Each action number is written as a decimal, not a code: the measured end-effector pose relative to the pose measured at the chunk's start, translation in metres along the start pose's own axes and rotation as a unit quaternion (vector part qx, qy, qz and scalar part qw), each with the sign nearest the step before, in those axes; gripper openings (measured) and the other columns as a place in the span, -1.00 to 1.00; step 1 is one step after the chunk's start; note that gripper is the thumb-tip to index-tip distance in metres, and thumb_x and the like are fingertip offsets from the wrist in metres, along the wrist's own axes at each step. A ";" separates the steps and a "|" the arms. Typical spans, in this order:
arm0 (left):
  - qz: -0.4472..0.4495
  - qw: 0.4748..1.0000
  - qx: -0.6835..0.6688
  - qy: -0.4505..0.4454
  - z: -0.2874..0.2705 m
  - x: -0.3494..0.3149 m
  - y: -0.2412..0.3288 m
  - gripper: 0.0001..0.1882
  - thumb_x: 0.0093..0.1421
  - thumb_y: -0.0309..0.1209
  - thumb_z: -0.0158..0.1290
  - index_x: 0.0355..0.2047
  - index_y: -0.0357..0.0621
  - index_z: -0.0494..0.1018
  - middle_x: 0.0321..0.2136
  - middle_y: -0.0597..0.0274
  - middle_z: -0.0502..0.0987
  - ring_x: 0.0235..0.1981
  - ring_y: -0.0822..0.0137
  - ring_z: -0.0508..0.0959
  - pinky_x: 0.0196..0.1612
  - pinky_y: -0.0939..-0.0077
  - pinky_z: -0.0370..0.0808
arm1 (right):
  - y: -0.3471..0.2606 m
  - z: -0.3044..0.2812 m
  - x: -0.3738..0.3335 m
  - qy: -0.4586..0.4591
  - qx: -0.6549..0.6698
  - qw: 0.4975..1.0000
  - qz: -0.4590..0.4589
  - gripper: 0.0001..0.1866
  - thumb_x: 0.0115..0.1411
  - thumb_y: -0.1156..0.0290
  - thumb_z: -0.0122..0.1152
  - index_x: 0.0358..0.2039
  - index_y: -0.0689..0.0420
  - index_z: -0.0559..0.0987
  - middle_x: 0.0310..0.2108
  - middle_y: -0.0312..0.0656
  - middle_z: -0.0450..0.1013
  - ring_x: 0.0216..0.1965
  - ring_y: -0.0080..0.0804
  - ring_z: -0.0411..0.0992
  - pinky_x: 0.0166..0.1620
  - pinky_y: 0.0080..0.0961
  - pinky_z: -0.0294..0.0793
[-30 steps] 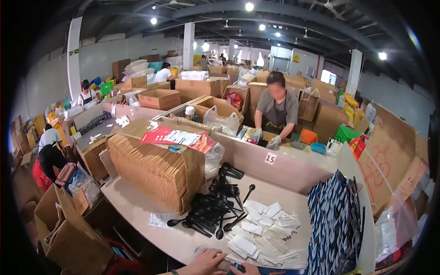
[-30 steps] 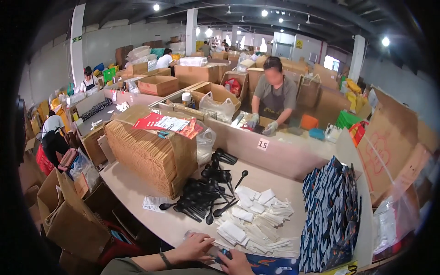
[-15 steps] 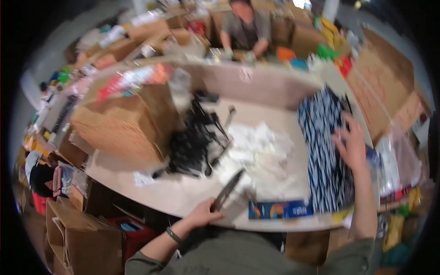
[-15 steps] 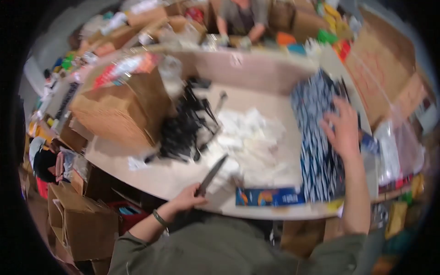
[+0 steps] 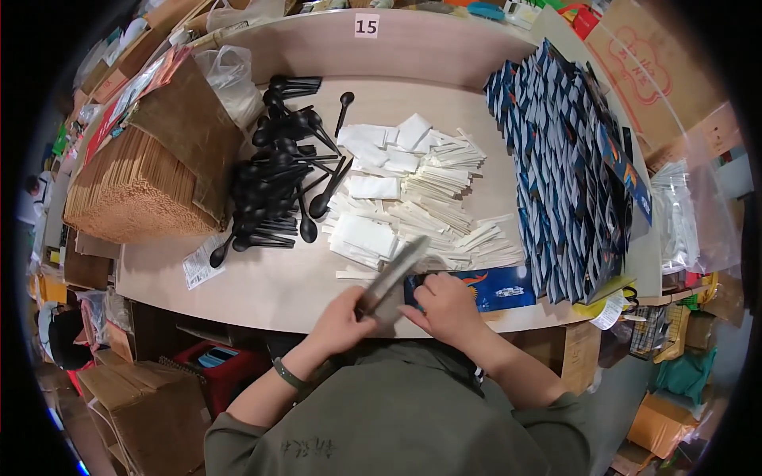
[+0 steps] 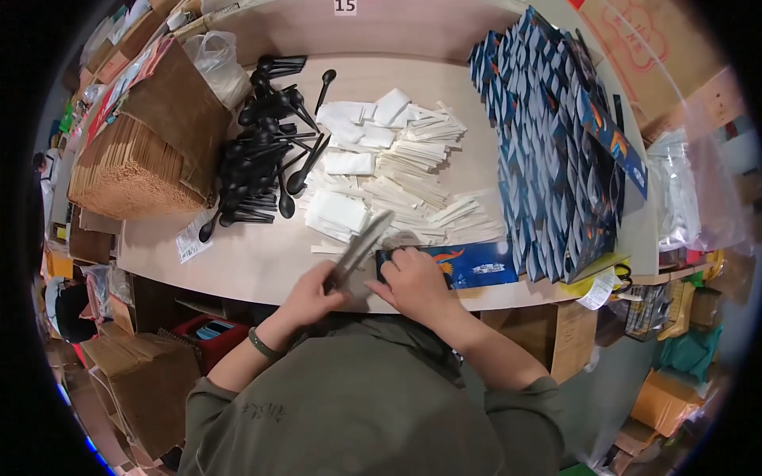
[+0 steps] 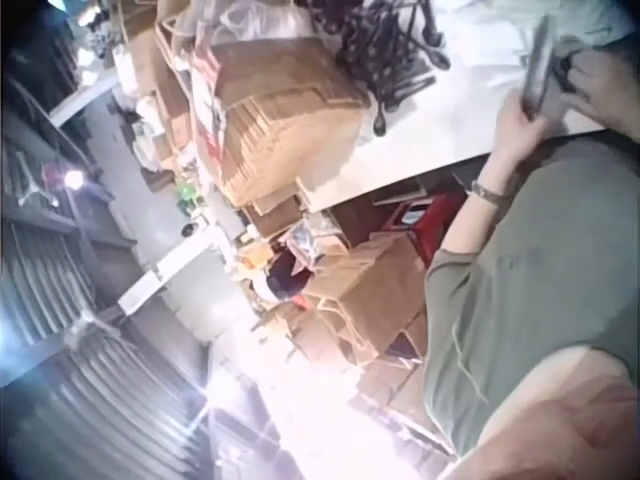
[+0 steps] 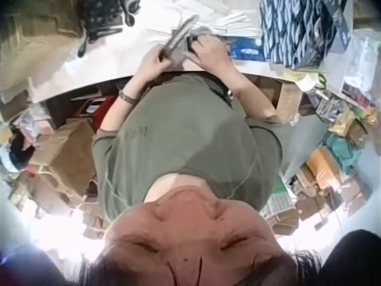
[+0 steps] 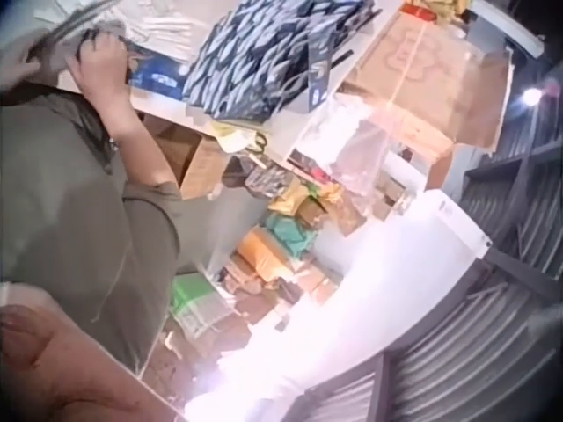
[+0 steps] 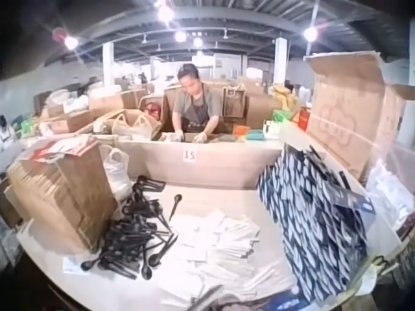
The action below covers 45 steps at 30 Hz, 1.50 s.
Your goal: Sorting various items including plastic sticks, hangers, and pouches and matching them with printed labels.
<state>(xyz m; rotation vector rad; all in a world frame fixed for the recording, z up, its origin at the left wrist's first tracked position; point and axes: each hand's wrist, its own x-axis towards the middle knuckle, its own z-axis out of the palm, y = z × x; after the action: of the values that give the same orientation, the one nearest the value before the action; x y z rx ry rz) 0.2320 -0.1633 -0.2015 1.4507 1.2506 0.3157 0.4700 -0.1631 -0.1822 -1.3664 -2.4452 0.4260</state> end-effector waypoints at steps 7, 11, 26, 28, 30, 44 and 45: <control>0.080 0.956 0.220 0.176 -0.019 -0.009 -0.002 -0.42 -0.09 -0.39 0.24 -0.02 -0.16 0.35 -0.21 0.02 0.45 -0.21 -0.01 0.51 -0.17 0.24 0.49 | -0.006 0.034 0.013 -0.058 0.037 0.981 0.179 -0.71 0.14 0.20 0.11 -0.50 0.18 0.53 -0.58 0.00 0.50 -0.46 -0.01 0.52 -0.39 -0.13 0.49; 0.091 0.947 0.266 0.156 -0.029 -0.029 -0.002 -0.32 -0.12 -0.35 0.31 0.05 -0.10 0.33 -0.23 0.06 0.45 -0.21 -0.01 0.51 -0.19 0.22 0.49 | 0.002 0.041 0.015 -0.053 0.046 0.975 0.209 -0.77 0.09 0.24 0.16 -0.53 0.16 0.53 -0.61 -0.05 0.48 -0.48 -0.02 0.49 -0.40 -0.11 0.45; 0.254 0.913 0.298 0.113 -0.047 -0.015 0.009 -0.34 -0.10 -0.19 0.34 0.00 -0.12 0.39 -0.07 0.00 0.45 -0.04 -0.03 0.45 0.03 0.19 0.39 | 0.051 0.022 0.135 0.055 0.047 0.995 0.075 -0.86 0.07 0.32 0.18 -0.45 0.12 0.56 -0.43 -0.05 0.48 -0.31 -0.03 0.46 -0.24 -0.16 0.44; 0.246 0.914 0.294 0.135 -0.053 -0.018 0.003 -0.47 -0.04 -0.29 0.30 -0.05 -0.14 0.43 -0.07 -0.01 0.46 -0.04 -0.05 0.46 0.03 0.18 0.41 | 0.052 0.021 0.142 0.022 0.050 0.994 0.097 -0.86 0.06 0.32 0.20 -0.44 0.12 0.57 -0.43 -0.05 0.47 -0.29 -0.03 0.45 -0.22 -0.15 0.44; 0.208 0.917 0.281 0.192 -0.067 -0.027 -0.013 -0.51 -0.03 -0.32 0.28 -0.07 -0.15 0.45 -0.09 -0.02 0.47 -0.06 -0.06 0.47 0.01 0.18 0.42 | 0.047 0.017 0.144 0.051 0.050 0.991 0.116 -0.86 0.06 0.34 0.22 -0.45 0.14 0.56 -0.42 -0.05 0.47 -0.27 -0.03 0.45 -0.23 -0.14 0.44; 0.174 0.877 0.265 0.360 -0.113 0.097 0.017 -0.82 0.08 -0.44 0.16 -0.28 -0.14 0.52 -0.29 0.10 0.52 -0.24 0.03 0.53 -0.20 0.27 0.49 | 0.022 -0.001 0.130 0.056 0.058 0.991 0.110 -0.86 0.07 0.34 0.16 -0.50 0.10 0.62 -0.45 -0.04 0.50 -0.32 -0.03 0.48 -0.25 -0.13 0.46; 0.158 0.877 0.275 0.361 -0.113 0.110 0.018 -0.83 0.07 -0.43 0.17 -0.30 -0.15 0.52 -0.30 0.09 0.52 -0.24 0.03 0.53 -0.20 0.26 0.49 | 0.013 0.005 0.129 -0.015 0.082 0.990 0.115 -0.84 0.08 0.34 0.15 -0.50 0.12 0.61 -0.44 -0.04 0.50 -0.32 -0.02 0.48 -0.25 -0.13 0.46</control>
<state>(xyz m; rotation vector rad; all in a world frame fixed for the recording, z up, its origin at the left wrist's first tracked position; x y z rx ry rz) 0.1978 -0.0083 -0.1975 2.1474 1.7884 0.8331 0.4137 -0.0466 -0.1766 -1.5848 -2.2246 0.6910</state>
